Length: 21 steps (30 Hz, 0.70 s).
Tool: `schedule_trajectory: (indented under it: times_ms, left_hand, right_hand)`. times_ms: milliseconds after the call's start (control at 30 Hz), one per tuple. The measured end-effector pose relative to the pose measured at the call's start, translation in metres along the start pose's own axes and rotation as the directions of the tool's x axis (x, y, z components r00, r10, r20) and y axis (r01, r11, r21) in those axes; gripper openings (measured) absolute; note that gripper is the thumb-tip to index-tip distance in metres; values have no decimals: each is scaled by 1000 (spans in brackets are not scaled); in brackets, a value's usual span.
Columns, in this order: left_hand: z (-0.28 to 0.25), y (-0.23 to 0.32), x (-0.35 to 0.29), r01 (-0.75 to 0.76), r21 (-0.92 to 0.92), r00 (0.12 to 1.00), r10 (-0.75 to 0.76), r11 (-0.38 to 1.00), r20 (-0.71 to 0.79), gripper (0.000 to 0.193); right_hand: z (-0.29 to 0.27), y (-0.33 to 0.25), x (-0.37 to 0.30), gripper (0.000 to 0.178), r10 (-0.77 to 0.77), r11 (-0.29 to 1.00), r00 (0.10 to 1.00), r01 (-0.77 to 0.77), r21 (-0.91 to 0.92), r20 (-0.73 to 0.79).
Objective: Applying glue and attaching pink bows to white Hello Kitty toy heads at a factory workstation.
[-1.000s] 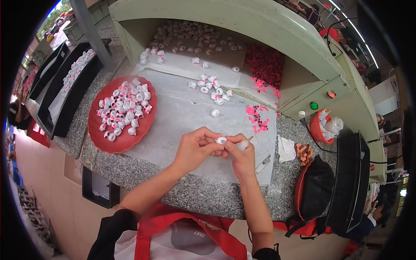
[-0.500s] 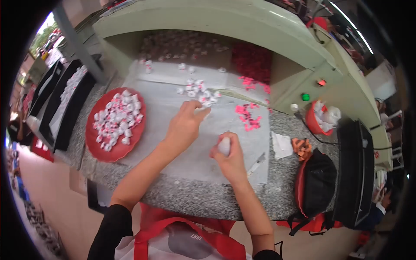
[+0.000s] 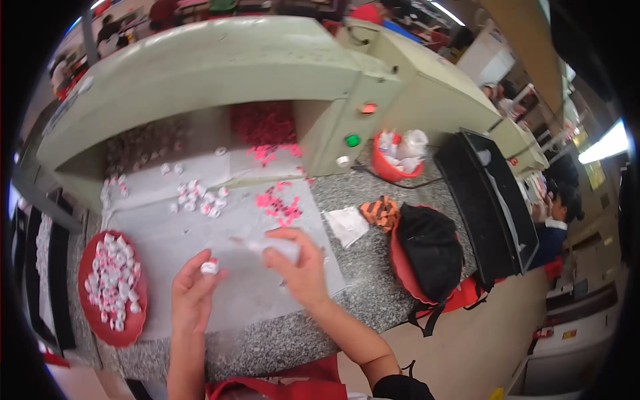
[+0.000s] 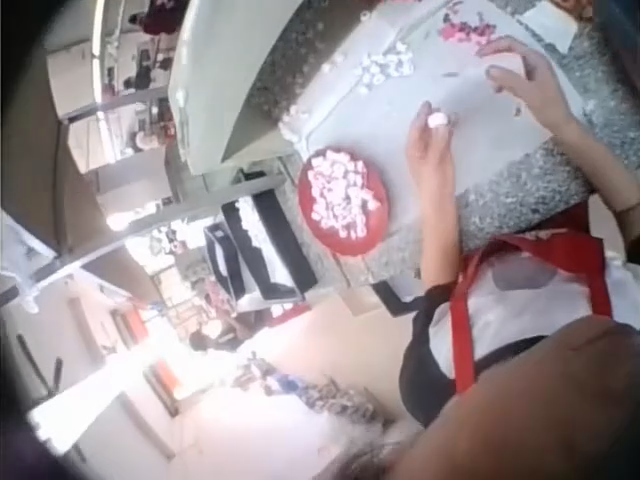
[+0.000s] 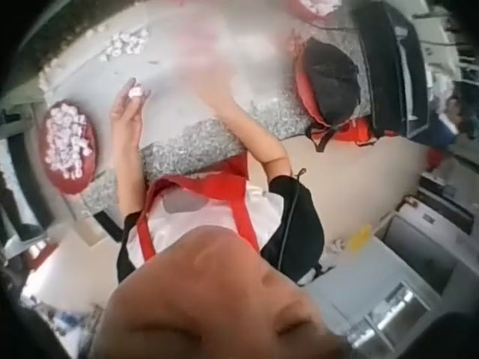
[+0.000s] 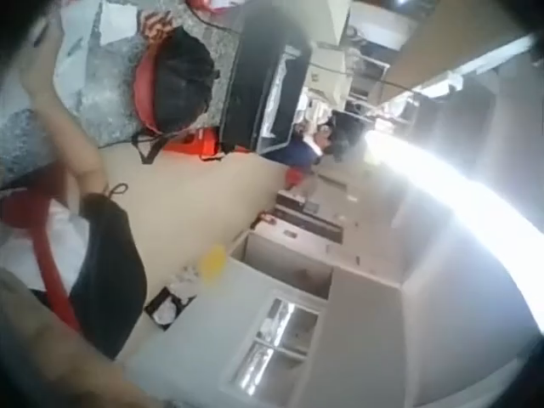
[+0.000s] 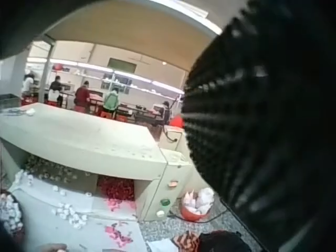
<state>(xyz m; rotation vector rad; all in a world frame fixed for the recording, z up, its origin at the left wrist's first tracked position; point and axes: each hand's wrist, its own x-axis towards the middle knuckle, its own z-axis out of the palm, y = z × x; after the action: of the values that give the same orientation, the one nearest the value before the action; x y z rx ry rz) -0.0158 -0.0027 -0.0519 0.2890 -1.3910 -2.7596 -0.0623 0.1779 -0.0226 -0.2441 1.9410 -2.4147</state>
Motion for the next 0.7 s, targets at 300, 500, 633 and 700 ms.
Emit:
schedule_trajectory:
  times_ms: [300,500,633,700]
  left_hand:
    - [9,1,-9,-293,310,949,314,904,-19,36]
    - [9,-2,-15,-294,307,947,319,905,-32,37]
    - [10,-3,-16,-320,337,939,343,885,-10,35]
    - [10,-2,-15,-323,338,939,344,884,-2,34]
  right_hand:
    - [17,-8,-38,22,-368,822,921,388,-417,130]
    - [22,-6,-33,20,-499,687,814,581,-436,299]
    - [23,-4,-32,22,-540,633,770,637,-439,339]
    - [22,-4,-31,22,-546,613,762,647,-453,350]
